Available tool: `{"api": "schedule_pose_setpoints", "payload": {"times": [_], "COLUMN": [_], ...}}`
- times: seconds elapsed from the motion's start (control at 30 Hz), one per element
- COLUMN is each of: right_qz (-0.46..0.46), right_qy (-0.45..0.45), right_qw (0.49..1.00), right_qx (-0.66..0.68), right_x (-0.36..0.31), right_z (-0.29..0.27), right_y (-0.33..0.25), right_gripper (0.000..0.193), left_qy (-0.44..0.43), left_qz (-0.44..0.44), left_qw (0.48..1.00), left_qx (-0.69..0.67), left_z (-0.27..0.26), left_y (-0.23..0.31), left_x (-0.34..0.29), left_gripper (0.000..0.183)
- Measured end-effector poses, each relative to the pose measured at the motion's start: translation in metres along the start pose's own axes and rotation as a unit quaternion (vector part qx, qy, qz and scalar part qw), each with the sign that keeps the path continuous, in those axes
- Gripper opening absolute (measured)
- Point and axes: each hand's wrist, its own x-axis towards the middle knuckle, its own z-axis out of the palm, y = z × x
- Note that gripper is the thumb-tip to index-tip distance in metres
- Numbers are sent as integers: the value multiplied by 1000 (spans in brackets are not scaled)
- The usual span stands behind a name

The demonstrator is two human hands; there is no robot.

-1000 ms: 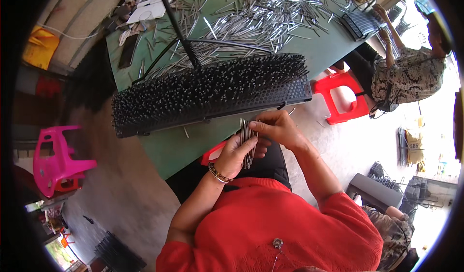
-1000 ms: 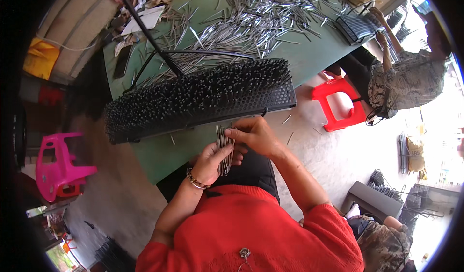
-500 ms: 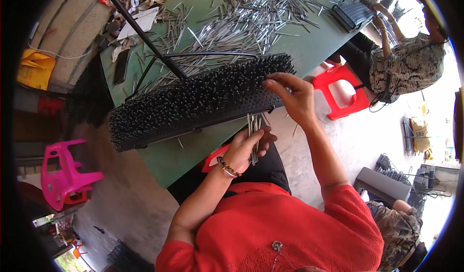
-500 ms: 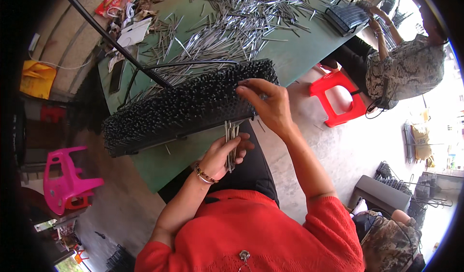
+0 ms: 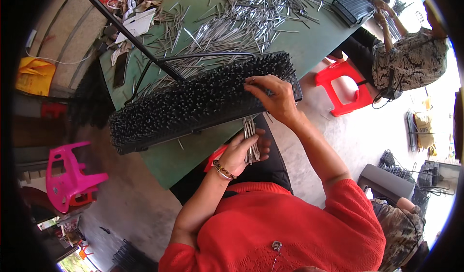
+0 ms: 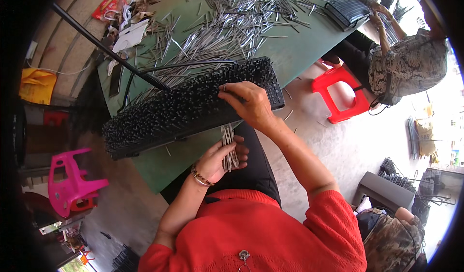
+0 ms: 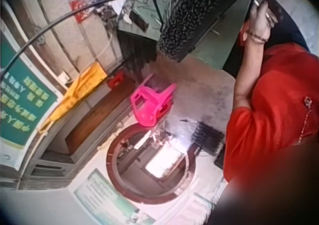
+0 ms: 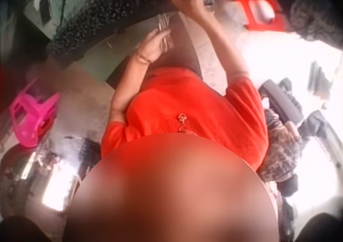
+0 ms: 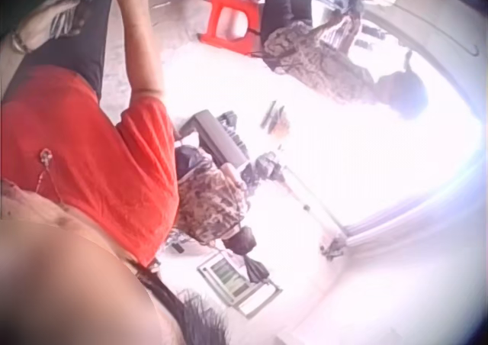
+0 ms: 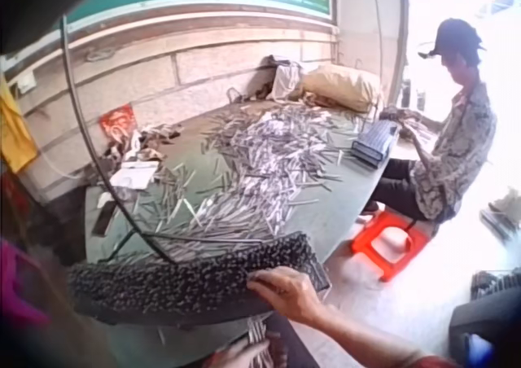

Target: Manually inserting small metal rods into a perforated base plate for assembly.

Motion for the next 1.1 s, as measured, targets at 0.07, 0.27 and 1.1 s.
{"api": "schedule_pose_setpoints", "payload": {"times": [0.07, 0.27, 1.1], "right_qz": [-12, -27, -183], "right_qy": [-4, -3, -18], "right_qw": [1000, 999, 976], "right_qx": [-17, -32, -115], "right_x": [-1, -4, -6], "right_z": [1, 3, -1], "right_y": [-2, -3, 5], "right_gripper": [24, 40, 28], "left_qy": [-7, 8, -25], "left_qz": [4, 16, 14], "left_qw": [999, 999, 996], "left_qx": [31, 35, 89], "left_z": [-4, -3, 4], "left_y": [-1, -3, 1], "left_x": [0, -2, -2], "left_gripper": [27, 27, 34]}}
